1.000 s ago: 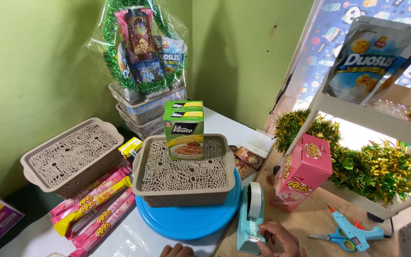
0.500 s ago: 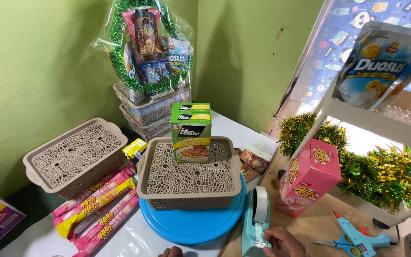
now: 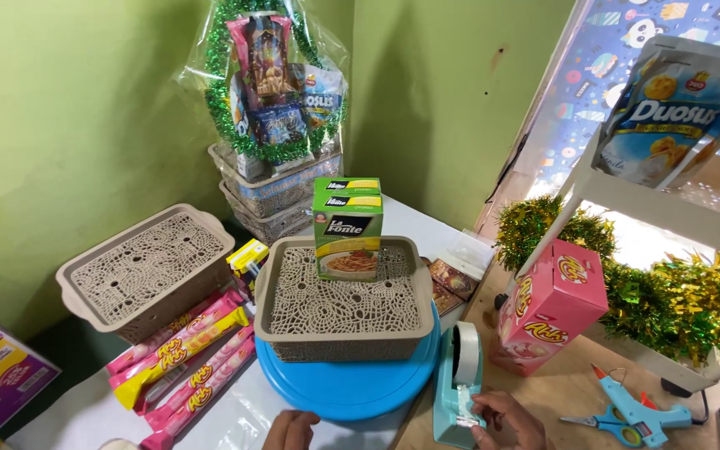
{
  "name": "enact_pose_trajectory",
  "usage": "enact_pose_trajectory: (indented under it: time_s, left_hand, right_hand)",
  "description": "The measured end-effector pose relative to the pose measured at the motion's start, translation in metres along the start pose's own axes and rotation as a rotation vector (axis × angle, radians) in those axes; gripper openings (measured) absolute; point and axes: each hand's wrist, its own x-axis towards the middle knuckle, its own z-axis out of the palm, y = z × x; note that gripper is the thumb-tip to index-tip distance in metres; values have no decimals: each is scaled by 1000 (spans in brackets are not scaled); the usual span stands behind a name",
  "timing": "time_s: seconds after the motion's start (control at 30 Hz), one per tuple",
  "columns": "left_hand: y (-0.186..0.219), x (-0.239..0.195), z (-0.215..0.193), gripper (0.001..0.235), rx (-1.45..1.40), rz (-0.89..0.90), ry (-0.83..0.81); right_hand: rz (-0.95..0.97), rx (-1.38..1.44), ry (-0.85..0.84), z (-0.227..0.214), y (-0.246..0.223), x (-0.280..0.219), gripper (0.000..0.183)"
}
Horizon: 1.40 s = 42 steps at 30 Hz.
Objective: The person arranges various snack items, including boxes of instant noodles and bags of crackers, into a decorative basket placed on a blue rotating stand. They use a tape dispenser to secure the items within the basket and adjust their positions to create a gift arrangement.
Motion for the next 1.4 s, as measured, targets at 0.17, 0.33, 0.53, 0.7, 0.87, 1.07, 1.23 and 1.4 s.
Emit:
enact_pose_trajectory:
  time_s: [0.17,0.33,0.53,0.7,0.87,1.07,1.23,1.4]
  left_hand:
    - [-99,56,10,52,188,-446,-689]
    - [-5,33,-30,52,499,-506,-448]
    - [89,20,-43,35,-403,-40,127]
    - [136,49,-53,43,-463,-992,-464]
    - [82,26,42,21,118,517,-739]
    - [62,3,117,56,149,858,-22]
    - [70,-8,132,13,199,702,-37]
    - [88,-11,105,15,231,557,-187]
  right_hand:
    - [214,-89,-45,-2,-1,-2,39]
    - [17,-16,31,2,-10,-2,38]
    - [-115,17,15,2,-4,1,37]
    - [-36,16,44,6,-3,-2,37]
    - [-91,-3,47,4,-12,-1,39]
    - [12,-39,108,3,-15,-3,37]
    - [205,-132,0,0,-14,1,42]
    - [204,-133,4,1,-10,0,40]
